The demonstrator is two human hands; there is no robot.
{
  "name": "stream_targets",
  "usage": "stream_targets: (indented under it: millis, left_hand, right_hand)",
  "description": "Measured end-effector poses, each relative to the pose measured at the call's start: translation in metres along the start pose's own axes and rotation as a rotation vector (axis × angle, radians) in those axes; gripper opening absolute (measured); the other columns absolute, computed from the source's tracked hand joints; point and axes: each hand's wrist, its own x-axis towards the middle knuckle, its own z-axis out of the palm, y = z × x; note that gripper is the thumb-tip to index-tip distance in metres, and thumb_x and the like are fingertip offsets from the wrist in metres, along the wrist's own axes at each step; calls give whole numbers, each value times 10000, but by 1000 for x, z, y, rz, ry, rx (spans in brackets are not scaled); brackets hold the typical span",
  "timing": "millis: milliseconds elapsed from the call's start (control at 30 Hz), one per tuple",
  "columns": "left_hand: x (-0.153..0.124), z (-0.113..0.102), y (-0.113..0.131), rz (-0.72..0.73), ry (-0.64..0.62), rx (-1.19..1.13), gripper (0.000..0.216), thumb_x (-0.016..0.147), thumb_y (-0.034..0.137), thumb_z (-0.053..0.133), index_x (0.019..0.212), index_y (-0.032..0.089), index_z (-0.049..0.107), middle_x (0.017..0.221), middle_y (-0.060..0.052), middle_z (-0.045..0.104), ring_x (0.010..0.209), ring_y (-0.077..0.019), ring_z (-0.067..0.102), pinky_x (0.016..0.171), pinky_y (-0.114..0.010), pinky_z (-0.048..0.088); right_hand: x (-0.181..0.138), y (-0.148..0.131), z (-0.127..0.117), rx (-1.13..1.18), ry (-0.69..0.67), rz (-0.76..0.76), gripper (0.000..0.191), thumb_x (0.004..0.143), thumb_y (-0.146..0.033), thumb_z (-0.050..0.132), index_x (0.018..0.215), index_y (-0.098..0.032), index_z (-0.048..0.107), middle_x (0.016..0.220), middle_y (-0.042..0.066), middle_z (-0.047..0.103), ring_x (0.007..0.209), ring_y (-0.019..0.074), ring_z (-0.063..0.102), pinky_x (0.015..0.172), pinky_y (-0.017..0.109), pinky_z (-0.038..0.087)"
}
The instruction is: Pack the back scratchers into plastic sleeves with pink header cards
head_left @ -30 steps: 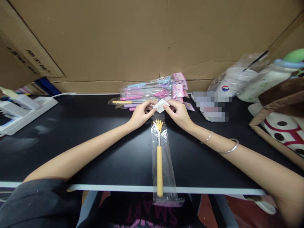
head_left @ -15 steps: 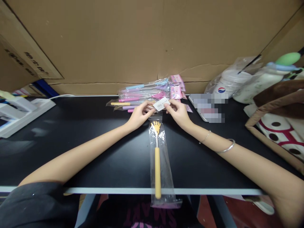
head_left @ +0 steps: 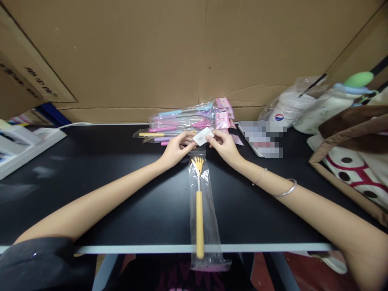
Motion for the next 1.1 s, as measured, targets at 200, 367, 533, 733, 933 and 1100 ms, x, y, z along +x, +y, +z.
stream_targets:
  millis: [200,367,533,733,933,1100]
  left_hand:
    - [-1,0,0,-2,-16,-16,279,857,300,636,1079,141,579,965,-90,731,832,-158,720,662,-205,540]
    - [-1,-1,-2,11,-16,-10,284,862,315,639,1083,143,589,931,-78,727,821,-157,720,658,-203,540]
    - [-1,0,-1,17,-12,-4,285,852,305,653,1084,150,594,944,-78,727,833,-163,721,642,-202,535]
    - [-2,0,1,22,-13,18,285,837,285,650,1084,154,597,941,-70,720,844,-154,704,620,-184,509]
    - [-2,0,4,27,2,56,267,838,304,635,1052,150,596,945,-67,711,833,-154,692,607,-186,488]
    - [-1,-1,3,11,2,35,262,864,316,603,1068,154,580,855,-50,702,787,-159,702,631,-211,509]
  right_hand:
    - [-1,-2,0,4,40,-14,380,831,-569,624,782,-193,595,691,-4,564,575,122,494,563,276,422]
    - [1,2,1,-13,-8,-27,421,813,-605,628,808,-185,622,737,15,591,623,136,511,587,287,414]
    - [1,3,1,-38,-12,-25,474,793,-665,611,791,-192,612,747,20,585,649,144,506,597,290,409]
    - [1,3,1,-62,-12,-21,473,801,-664,600,799,-192,608,716,10,557,645,143,485,603,287,387]
    - [1,3,1,-84,-34,-30,429,831,-604,597,794,-177,608,709,4,545,630,131,459,596,278,364]
    - [-1,0,2,-101,-70,-24,404,849,-577,585,796,-177,598,684,-10,516,616,124,428,568,267,346]
